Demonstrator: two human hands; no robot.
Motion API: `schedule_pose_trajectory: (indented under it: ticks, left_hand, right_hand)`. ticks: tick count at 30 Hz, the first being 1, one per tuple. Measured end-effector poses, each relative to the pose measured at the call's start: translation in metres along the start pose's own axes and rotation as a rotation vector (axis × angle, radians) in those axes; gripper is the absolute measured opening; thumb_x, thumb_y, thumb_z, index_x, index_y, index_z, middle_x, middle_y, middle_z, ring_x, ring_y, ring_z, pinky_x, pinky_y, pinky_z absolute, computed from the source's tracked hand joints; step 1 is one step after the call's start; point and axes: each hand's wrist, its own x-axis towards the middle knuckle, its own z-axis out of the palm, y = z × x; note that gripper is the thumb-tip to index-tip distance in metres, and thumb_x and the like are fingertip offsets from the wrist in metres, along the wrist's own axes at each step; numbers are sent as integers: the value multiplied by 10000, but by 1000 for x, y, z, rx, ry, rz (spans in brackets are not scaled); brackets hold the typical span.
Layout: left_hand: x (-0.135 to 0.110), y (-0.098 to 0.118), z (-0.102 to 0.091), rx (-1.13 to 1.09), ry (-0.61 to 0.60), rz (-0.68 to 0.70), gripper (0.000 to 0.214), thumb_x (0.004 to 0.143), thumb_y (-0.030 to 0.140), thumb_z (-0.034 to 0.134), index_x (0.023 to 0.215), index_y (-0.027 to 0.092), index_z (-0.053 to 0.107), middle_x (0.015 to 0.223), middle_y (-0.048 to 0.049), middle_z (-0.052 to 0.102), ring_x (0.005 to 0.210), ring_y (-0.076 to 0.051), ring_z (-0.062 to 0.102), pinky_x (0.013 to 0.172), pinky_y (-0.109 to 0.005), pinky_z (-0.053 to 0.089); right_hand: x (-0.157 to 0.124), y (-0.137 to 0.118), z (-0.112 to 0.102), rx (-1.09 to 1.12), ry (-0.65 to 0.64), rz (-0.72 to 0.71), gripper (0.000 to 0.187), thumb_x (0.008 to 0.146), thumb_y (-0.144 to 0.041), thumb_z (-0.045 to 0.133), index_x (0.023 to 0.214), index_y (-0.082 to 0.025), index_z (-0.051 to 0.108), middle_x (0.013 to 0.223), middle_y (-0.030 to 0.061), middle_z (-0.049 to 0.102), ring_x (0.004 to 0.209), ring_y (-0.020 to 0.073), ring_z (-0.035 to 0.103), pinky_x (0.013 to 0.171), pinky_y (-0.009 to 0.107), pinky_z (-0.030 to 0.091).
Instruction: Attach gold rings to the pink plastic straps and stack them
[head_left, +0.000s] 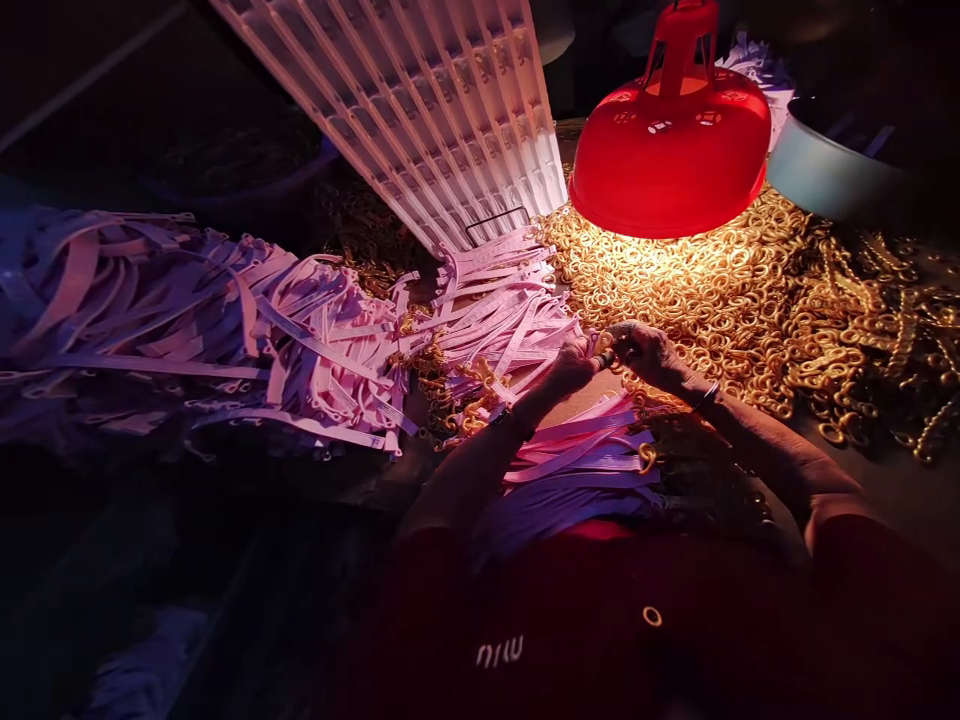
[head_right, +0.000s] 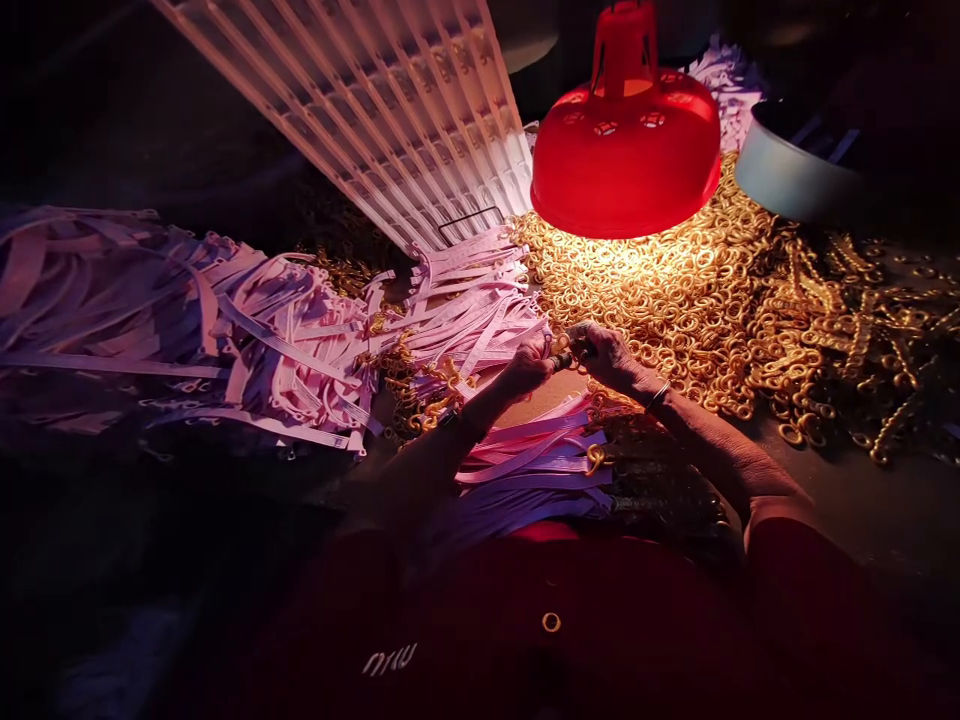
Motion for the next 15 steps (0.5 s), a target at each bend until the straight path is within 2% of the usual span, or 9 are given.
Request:
schedule_pose_trajectory:
  ticks: [2, 4, 6, 8, 12, 14, 15]
  left_hand:
    - [1, -9, -1, -88, -53, -116, 293, 693, 168, 748, 557, 176, 488, 459, 69, 360, 461, -58, 301, 474, -235, 214]
    - [-2, -20, -2, -119, -98, -228, 292, 704, 184, 739, 557, 185, 486, 421, 71, 361, 394, -48, 259, 433, -238, 162]
    - [-8, -30, -3, -124, -149, -291, 321, 682, 195, 770, 541, 187, 481, 402, 70, 363, 360, -41, 249, 410, -237, 132]
    - [-16, -35, 0, -164, -156, -295, 334, 642, 194, 811, 547, 182, 491, 410, 72, 381, 353, -36, 263, 403, -229, 135]
    - [-24, -29, 8, -314, 71, -207, 210, 680, 147, 728, 613, 162, 530, 444, 71, 435, 358, -30, 290, 411, -216, 176]
    - [-22, -22, 11, -377, 162, -179, 134, 709, 124, 658, 641, 150, 546, 451, 67, 453, 359, -27, 280, 414, -213, 183]
    - [-21, -19, 12, -407, 188, -173, 112, 714, 114, 634, 649, 147, 549, 448, 69, 450, 359, -26, 272, 416, -211, 183]
  right_hand:
    - [0, -2, 2, -228, 36, -54, 273, 883, -413, 534, 956, -189, 672, 723, 51, 629, 654, 162, 535, 647, 280, 417]
    - [4, -1, -1, -340, 61, -61, 308, 919, -382, 500, 1052, -180, 690, 743, 72, 658, 687, 186, 578, 689, 298, 440]
    - [15, 5, -12, -349, 161, -50, 333, 940, -372, 496, 1099, -152, 689, 827, 107, 697, 755, 210, 624, 751, 321, 471]
    - [29, 16, -31, -298, 277, -33, 338, 947, -375, 510, 1094, -128, 688, 928, 133, 716, 840, 228, 654, 828, 351, 501]
    - [48, 30, -59, -236, 320, -60, 342, 914, -441, 591, 1044, -147, 708, 1073, 142, 706, 1071, 272, 626, 1023, 463, 478]
    - [42, 27, -56, -144, 295, -74, 404, 905, -529, 597, 1024, -157, 699, 1082, 146, 695, 1096, 275, 613, 1045, 493, 465]
    - [35, 24, -50, -50, 251, -61, 459, 902, -585, 583, 1031, -156, 685, 1045, 143, 696, 1040, 263, 631, 1000, 484, 497]
